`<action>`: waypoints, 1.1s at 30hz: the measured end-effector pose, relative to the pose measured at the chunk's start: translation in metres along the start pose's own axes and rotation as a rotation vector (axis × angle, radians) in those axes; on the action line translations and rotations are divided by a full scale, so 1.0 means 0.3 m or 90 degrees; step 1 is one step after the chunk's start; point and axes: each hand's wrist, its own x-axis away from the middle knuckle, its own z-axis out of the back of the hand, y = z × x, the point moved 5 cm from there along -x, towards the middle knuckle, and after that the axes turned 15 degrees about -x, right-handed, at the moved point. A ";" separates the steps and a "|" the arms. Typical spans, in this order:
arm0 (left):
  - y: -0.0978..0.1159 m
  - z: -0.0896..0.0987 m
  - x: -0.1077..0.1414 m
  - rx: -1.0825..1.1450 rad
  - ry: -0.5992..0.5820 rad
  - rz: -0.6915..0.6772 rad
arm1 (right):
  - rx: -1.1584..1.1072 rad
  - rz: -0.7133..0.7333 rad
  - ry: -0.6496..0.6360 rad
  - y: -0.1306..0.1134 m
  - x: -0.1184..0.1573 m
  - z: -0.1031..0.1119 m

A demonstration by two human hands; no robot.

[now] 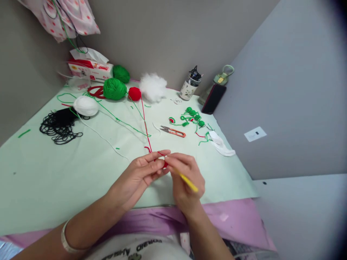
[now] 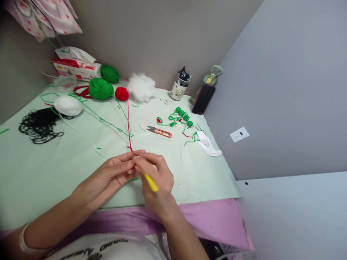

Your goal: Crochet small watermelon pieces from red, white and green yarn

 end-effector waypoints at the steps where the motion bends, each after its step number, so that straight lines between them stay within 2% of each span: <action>1: 0.000 0.005 -0.001 0.007 -0.005 0.004 | -0.061 -0.041 0.041 0.014 -0.006 0.016; 4: 0.011 0.022 0.000 -0.015 0.011 -0.006 | -0.245 -0.187 0.152 0.058 -0.022 0.047; 7: 0.026 0.022 0.009 -0.091 0.062 -0.056 | -0.343 -0.260 0.160 0.070 -0.028 0.033; 10: 0.031 0.007 0.018 -0.159 0.100 -0.115 | -0.263 -0.211 0.107 0.047 -0.024 0.005; 13: 0.023 -0.004 0.017 -0.160 0.088 -0.105 | -0.168 -0.139 0.101 0.028 -0.016 -0.004; 17: 0.027 -0.003 0.018 -0.138 0.044 -0.062 | -0.261 -0.201 0.115 0.054 -0.014 0.006; 19: 0.035 -0.001 0.025 -0.147 0.044 -0.071 | -0.277 -0.218 0.104 0.055 -0.014 0.012; 21: 0.044 -0.001 0.035 -0.185 0.081 -0.099 | -0.180 -0.159 0.077 0.031 -0.015 0.018; 23: 0.043 -0.015 0.040 -0.187 0.102 -0.108 | -0.013 -0.034 0.042 -0.012 -0.011 0.017; 24: 0.036 -0.030 0.040 -0.160 0.090 -0.098 | 0.059 0.033 0.032 -0.033 -0.006 0.013; 26: 0.016 -0.075 0.033 -0.067 0.015 -0.053 | 0.133 0.131 0.047 -0.065 0.004 0.014; 28: 0.004 -0.117 0.026 0.012 -0.072 -0.010 | 0.101 0.151 0.099 -0.076 0.005 0.032; 30: 0.003 -0.133 0.021 0.050 -0.116 0.014 | -0.006 0.096 0.134 -0.063 -0.008 0.053; 33: 0.013 -0.106 0.018 0.034 -0.100 0.022 | -0.219 -0.087 0.146 -0.009 -0.031 0.068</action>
